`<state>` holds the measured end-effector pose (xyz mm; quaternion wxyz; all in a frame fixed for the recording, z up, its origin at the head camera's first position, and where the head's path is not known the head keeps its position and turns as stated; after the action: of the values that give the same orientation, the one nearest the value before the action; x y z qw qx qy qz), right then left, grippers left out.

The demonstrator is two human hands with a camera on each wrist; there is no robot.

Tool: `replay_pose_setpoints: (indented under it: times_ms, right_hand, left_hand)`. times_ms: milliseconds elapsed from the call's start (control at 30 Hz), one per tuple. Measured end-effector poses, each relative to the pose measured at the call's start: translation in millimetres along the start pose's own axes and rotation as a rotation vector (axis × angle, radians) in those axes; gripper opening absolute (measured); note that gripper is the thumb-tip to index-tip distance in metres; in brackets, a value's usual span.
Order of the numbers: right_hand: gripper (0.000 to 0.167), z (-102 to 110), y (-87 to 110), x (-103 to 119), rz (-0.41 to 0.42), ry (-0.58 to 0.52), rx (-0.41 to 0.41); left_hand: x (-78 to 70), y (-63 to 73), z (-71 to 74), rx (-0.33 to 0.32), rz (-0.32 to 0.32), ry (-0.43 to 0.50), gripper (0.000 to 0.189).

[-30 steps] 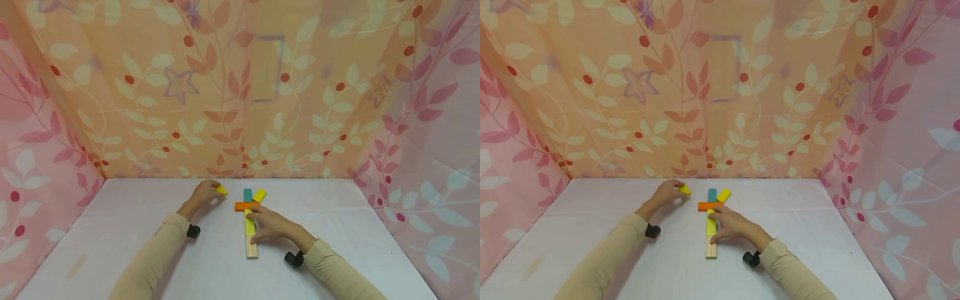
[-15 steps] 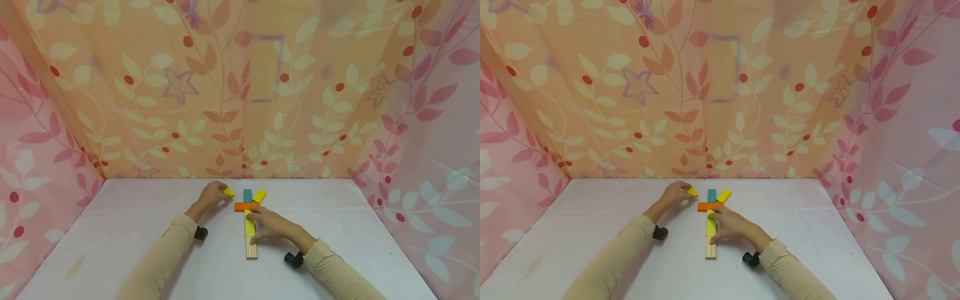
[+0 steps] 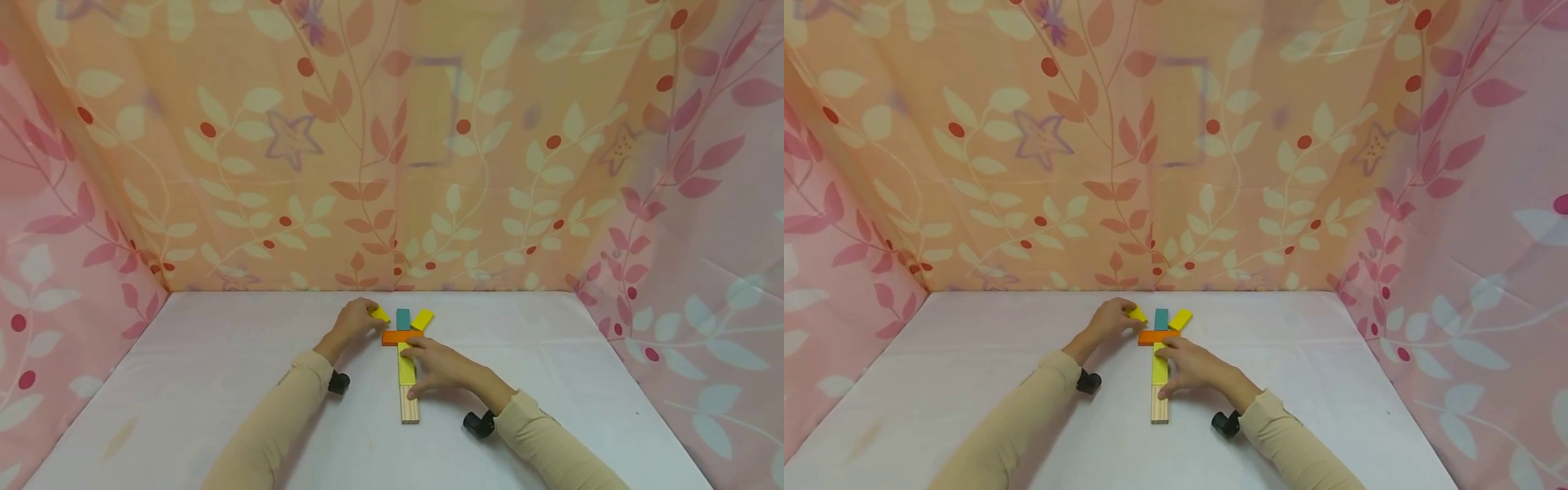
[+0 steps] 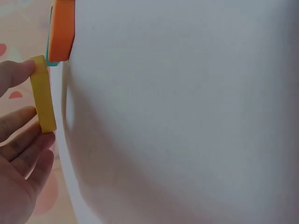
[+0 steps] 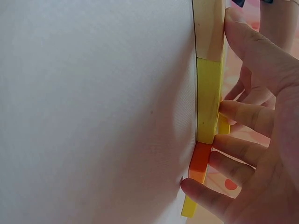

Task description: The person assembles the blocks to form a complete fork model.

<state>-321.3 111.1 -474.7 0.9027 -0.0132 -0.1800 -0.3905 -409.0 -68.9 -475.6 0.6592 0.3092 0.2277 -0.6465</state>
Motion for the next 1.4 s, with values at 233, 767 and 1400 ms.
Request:
replay_pose_setpoints:
  times_ms: [233,767,1400]
  right_hand:
    - [0.085,-0.1,-0.6,-0.1,0.017,0.008,-0.007]
    - [0.086,-1.6,-1.3,-1.5,0.017,-0.004,0.000]
    - [0.084,-0.6,-0.9,-0.1,0.010,-0.015,-0.011]
  left_hand:
    - [-3.1,0.9,-4.8,0.004,0.005,0.001,0.054]
    - [-10.5,3.5,-13.9,0.030,0.041,-0.043,0.049]
    - [-13.9,3.1,-15.9,0.051,0.023,-0.077,0.044]
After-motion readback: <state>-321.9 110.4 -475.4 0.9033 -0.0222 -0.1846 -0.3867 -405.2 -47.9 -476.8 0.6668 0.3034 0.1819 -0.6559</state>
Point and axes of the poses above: each hand's wrist, its own y-axis away from the middle knuckle, its own z-axis out of the back of the hand, x = y × z, the point moved 6 cm from there along -y, towards the middle knuckle, and after that the axes turned 4 degrees about z, right-handed, at the moved point
